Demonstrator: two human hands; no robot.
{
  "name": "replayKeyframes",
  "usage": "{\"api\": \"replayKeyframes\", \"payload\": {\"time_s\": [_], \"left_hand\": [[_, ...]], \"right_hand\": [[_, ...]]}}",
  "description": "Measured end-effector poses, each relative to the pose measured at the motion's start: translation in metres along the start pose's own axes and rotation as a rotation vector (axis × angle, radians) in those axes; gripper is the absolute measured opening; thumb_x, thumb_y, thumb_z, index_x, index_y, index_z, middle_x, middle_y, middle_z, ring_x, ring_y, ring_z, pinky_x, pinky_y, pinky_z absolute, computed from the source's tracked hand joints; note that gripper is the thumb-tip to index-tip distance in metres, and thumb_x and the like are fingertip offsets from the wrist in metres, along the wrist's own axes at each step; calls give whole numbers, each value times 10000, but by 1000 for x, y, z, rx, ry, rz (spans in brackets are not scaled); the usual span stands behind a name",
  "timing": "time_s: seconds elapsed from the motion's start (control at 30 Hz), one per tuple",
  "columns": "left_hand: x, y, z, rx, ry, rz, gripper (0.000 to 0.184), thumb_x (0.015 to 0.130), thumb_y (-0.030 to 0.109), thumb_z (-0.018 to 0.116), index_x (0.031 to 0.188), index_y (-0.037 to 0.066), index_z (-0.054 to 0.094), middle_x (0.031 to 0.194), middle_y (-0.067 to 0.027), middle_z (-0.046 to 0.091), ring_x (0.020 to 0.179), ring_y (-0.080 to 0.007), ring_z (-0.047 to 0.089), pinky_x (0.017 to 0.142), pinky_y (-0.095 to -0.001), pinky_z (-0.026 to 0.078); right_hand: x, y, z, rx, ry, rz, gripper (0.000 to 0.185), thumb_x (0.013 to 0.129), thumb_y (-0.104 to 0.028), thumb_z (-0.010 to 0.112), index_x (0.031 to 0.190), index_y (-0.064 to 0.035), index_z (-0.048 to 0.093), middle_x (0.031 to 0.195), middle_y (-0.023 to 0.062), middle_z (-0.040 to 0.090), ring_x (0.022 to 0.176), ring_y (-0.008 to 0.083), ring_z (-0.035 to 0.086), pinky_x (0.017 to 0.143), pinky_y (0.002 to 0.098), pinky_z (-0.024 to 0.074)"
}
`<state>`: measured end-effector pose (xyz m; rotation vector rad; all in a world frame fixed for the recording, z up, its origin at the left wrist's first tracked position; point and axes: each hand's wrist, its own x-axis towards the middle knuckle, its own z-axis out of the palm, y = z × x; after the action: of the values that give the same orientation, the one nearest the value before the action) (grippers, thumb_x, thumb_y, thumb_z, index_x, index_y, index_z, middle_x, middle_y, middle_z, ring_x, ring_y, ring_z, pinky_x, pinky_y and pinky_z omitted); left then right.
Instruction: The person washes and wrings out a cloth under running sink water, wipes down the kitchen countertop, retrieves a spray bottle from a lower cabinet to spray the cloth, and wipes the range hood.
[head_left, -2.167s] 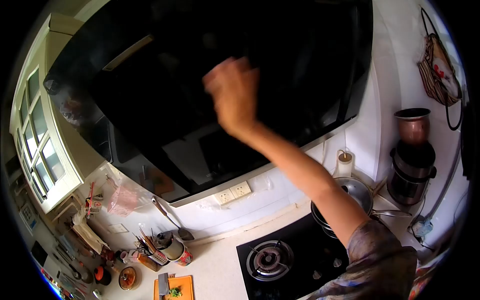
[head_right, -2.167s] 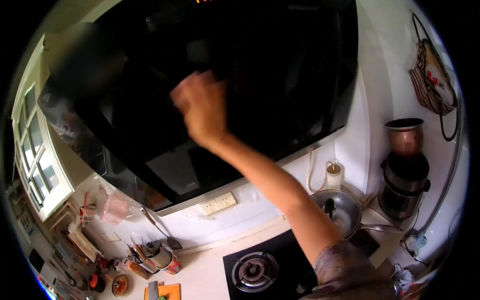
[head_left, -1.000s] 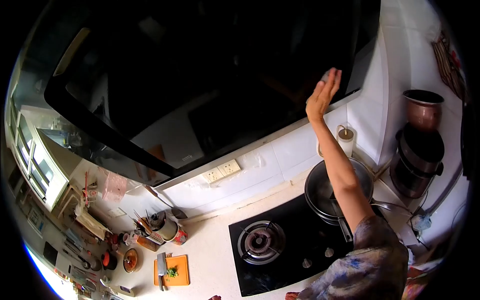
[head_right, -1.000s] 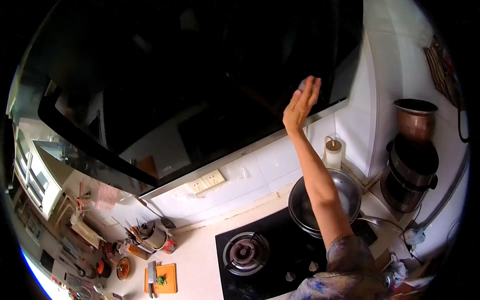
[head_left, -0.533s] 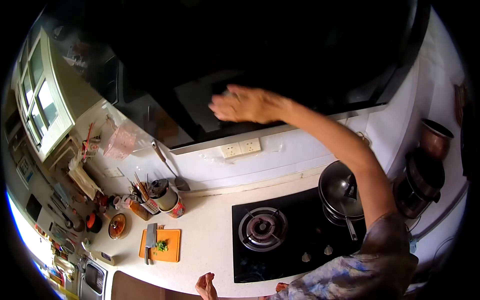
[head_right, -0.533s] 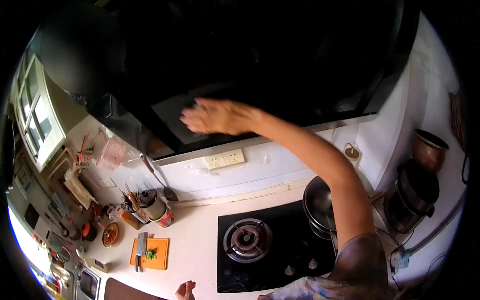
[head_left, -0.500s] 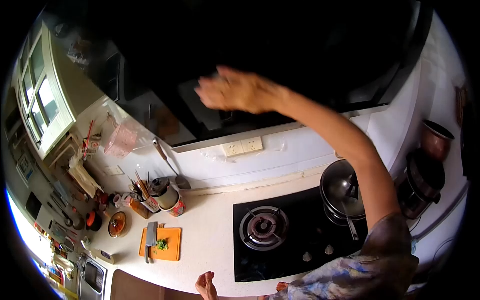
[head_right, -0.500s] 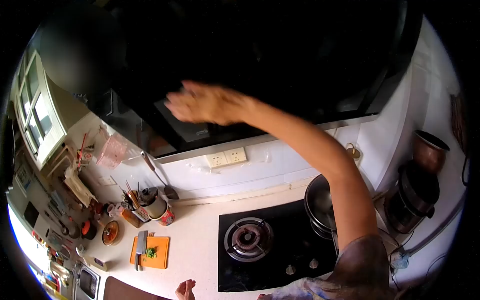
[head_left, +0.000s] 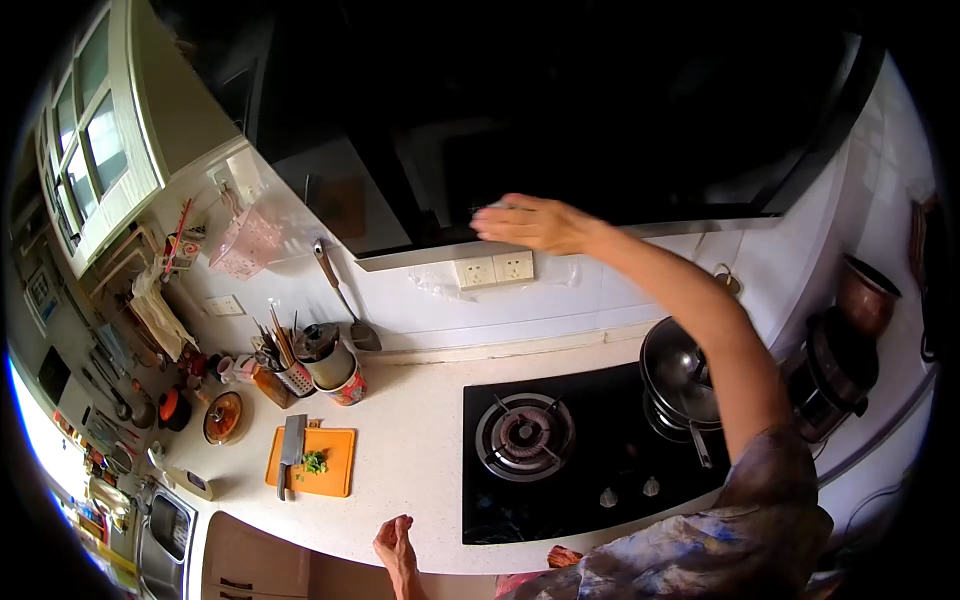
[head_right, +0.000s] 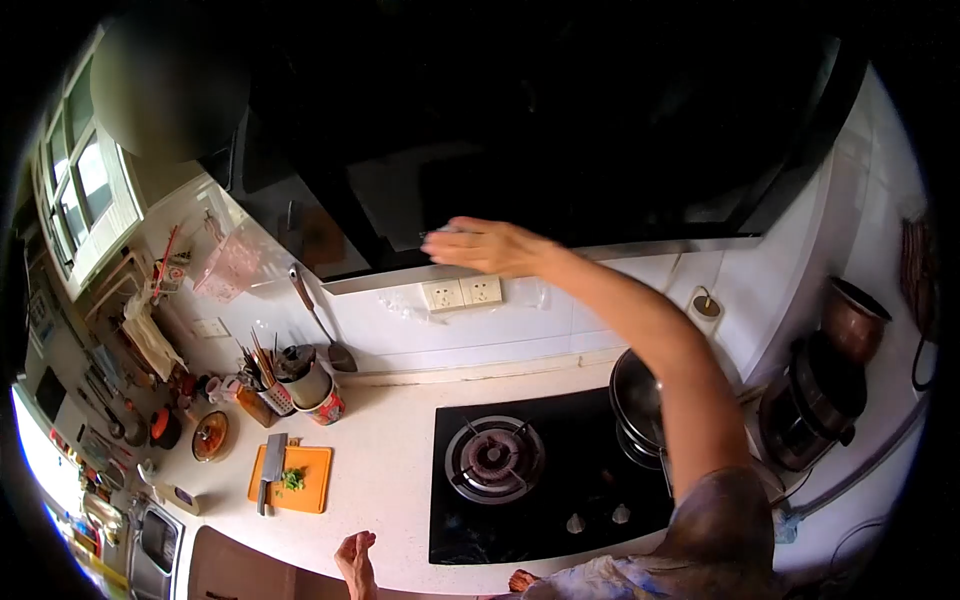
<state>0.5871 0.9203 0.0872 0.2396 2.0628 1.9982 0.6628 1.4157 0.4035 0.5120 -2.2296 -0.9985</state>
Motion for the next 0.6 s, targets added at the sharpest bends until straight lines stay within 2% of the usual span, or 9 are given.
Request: {"api": "replayKeyframes", "payload": {"time_s": [0.07,0.13,0.2,0.3,0.37,0.43,0.47,0.57,0.6], "left_hand": [[-5,-6,-10,36,4,-29,332,877,216,600,945,-109,618,856,-198,662,834,-242,644,815,-336,495],[-11,-21,-25,75,14,-58,318,880,203,595,943,-108,618,858,-196,663,833,-236,645,811,-327,497],[-16,-39,-42,60,21,-120,354,890,270,584,1013,-60,626,986,-180,654,933,-256,612,887,-385,444],[-21,-15,-46,110,43,-157,366,881,254,607,1021,-84,611,986,-192,648,935,-255,612,879,-377,448],[-17,-14,-39,143,56,-163,374,877,254,616,1026,-89,608,986,-195,647,934,-253,612,883,-376,445],[-5,-28,-31,-18,42,21,308,885,196,586,934,-106,618,851,-191,664,832,-234,645,801,-322,499],[-5,-18,-25,-13,50,11,324,884,211,588,932,-108,616,841,-185,662,823,-234,646,796,-329,500],[-9,-14,-20,2,52,-14,321,886,213,584,928,-104,611,829,-176,657,813,-233,640,790,-333,496],[-14,-13,-23,24,54,-101,341,881,231,600,986,-94,608,905,-185,654,873,-243,627,840,-350,467]], "right_hand": [[-53,18,-33,-136,-178,-78,559,825,-21,512,1355,-149,385,1442,-39,331,1339,143,290,1113,350,288],[-93,30,-60,-423,-223,-180,597,780,-41,571,1343,-143,402,1429,-37,351,1331,131,309,1147,380,193],[-98,31,-57,-471,-177,-185,595,769,-38,588,1331,-123,416,1426,-28,356,1322,135,325,1155,388,151],[-50,16,-25,-315,-41,-123,556,771,-24,584,1306,-91,446,1415,-17,375,1314,144,340,1145,382,192],[2,2,8,-201,41,-113,489,782,-25,581,1262,-64,494,1387,-5,412,1302,146,355,1116,361,269],[56,-13,27,-389,145,-128,444,771,-19,588,1209,-79,551,1362,-33,434,1313,141,337,1146,386,197],[72,-13,33,-480,151,-171,405,777,-35,587,1179,-88,580,1344,-35,450,1319,140,328,1156,406,154],[75,-13,30,-445,185,-170,368,781,-59,583,1147,-95,603,1325,-20,470,1320,142,330,1158,415,146],[69,-8,25,-401,137,-224,353,795,-65,569,1145,-95,603,1316,-6,480,1312,149,344,1152,409,165]]}}
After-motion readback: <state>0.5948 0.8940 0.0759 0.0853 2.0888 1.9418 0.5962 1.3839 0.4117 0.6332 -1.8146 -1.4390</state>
